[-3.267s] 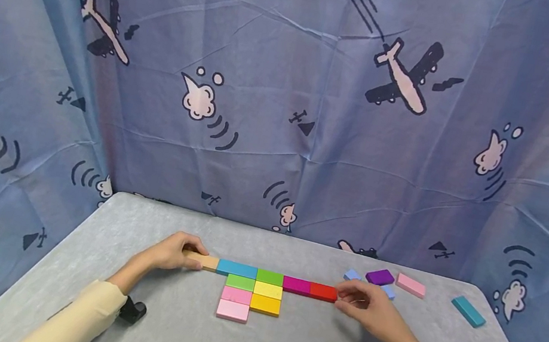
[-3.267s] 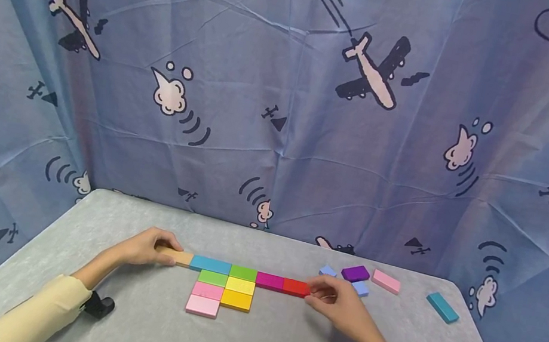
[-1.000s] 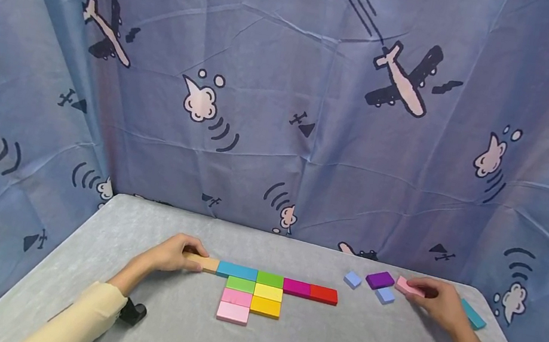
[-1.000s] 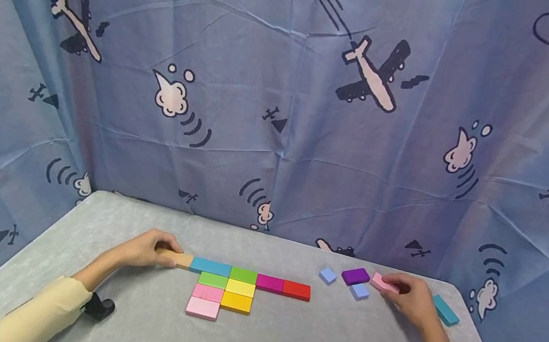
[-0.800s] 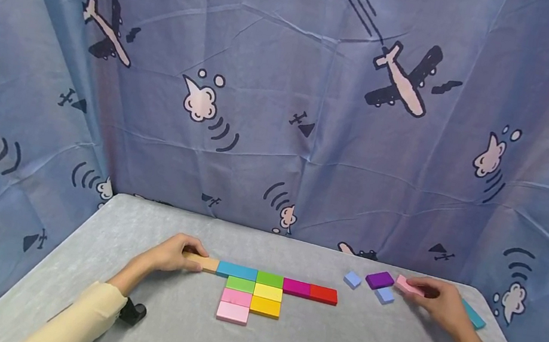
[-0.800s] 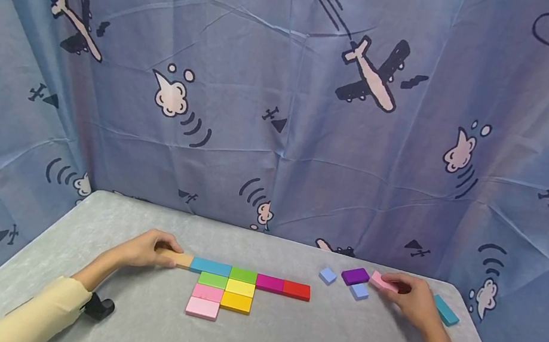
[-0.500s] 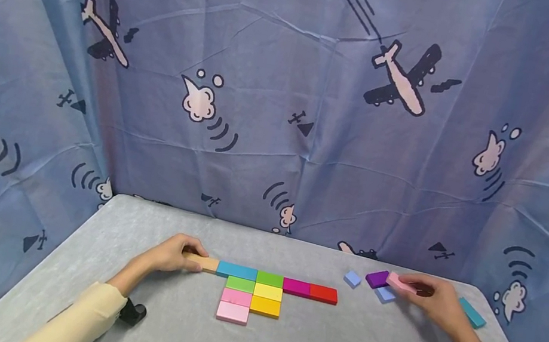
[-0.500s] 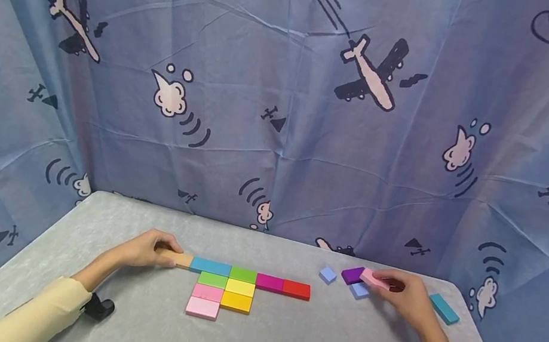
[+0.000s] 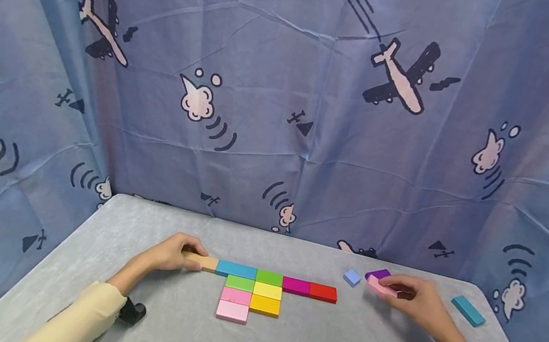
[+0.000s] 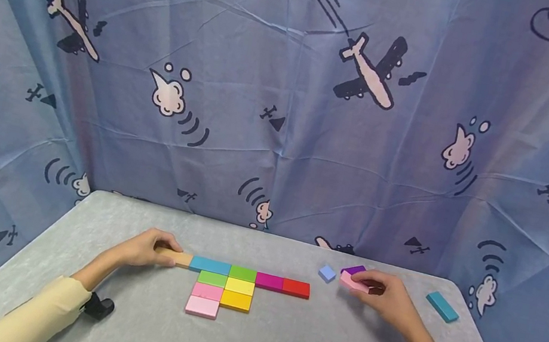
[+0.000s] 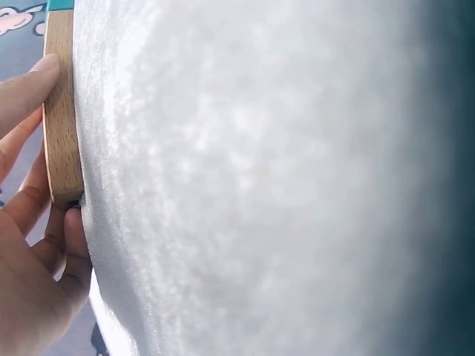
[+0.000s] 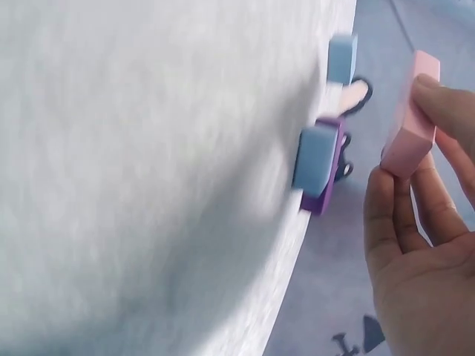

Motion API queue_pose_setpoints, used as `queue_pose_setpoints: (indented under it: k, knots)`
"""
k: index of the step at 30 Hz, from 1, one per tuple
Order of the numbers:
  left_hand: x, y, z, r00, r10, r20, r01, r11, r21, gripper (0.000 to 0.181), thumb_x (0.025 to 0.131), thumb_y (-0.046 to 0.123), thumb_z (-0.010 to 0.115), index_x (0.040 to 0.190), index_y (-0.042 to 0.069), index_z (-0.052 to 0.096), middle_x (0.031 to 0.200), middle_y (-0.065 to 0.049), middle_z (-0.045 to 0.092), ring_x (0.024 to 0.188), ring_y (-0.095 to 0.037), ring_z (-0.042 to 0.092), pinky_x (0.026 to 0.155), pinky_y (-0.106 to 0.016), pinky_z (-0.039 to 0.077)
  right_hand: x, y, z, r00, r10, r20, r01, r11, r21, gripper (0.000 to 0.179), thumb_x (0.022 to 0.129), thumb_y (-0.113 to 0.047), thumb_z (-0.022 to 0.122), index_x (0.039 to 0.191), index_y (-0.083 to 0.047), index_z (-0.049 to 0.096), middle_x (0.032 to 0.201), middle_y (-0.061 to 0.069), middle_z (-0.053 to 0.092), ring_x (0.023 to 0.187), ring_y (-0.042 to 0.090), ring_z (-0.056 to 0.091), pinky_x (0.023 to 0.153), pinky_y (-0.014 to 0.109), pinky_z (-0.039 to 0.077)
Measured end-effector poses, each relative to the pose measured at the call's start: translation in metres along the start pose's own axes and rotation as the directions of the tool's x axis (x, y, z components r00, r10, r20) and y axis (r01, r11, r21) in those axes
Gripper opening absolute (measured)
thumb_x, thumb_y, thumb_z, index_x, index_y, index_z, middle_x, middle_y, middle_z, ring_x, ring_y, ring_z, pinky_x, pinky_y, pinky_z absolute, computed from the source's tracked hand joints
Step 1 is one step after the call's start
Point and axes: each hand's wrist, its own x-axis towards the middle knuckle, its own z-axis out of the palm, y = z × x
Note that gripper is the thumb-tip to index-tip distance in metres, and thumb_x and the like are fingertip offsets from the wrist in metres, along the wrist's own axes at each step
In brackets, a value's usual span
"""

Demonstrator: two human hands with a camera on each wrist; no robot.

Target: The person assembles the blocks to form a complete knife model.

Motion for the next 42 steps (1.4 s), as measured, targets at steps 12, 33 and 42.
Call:
queue_pose_setpoints:
  k: [12,33,42]
  knots:
    - [-0.001,-0.003,0.001,1.0,-0.012,-0.013,0.012,1.0,-0.006,0.019,0.085,0.006,0.083,0.102,0.004,0.076,0.096,0.0,0.07,0.088,-0.018,0.06,0.081,-0.036,0.048,0.0,-0.035,0.032,0.99,-0.079,0.116,0.065,0.99,0.123,0.026,0.087,-0.014,0.083,0.111,-0.006,0.075,0.107,0.007,0.069,0.09,0.02,0.064,0.079,0.028,0.055]
    - [-0.002,-0.003,0.0,1.0,-0.017,-0.019,0.017,1.0,0.016,0.018,0.086,0.008,0.082,0.102,0.006,0.077,0.097,0.002,0.07,0.088,-0.016,0.06,0.082,-0.035,0.048,0.003,-0.094,0.098,0.948,-0.097,0.303,0.038,0.98,0.196,0.023,0.084,-0.017,0.086,0.106,-0.017,0.078,0.106,-0.004,0.07,0.098,0.021,0.062,0.086,0.031,0.054]
    - [-0.001,-0.001,0.0,1.0,-0.011,-0.016,0.011,1.0,0.015,0.018,0.085,0.007,0.083,0.102,0.005,0.076,0.097,0.001,0.07,0.089,-0.018,0.061,0.083,-0.037,0.048,0.012,-0.112,0.125,0.92,-0.164,0.355,0.094,0.974,0.207,0.023,0.082,-0.015,0.088,0.104,-0.018,0.08,0.1,-0.008,0.071,0.096,0.017,0.063,0.084,0.032,0.054]
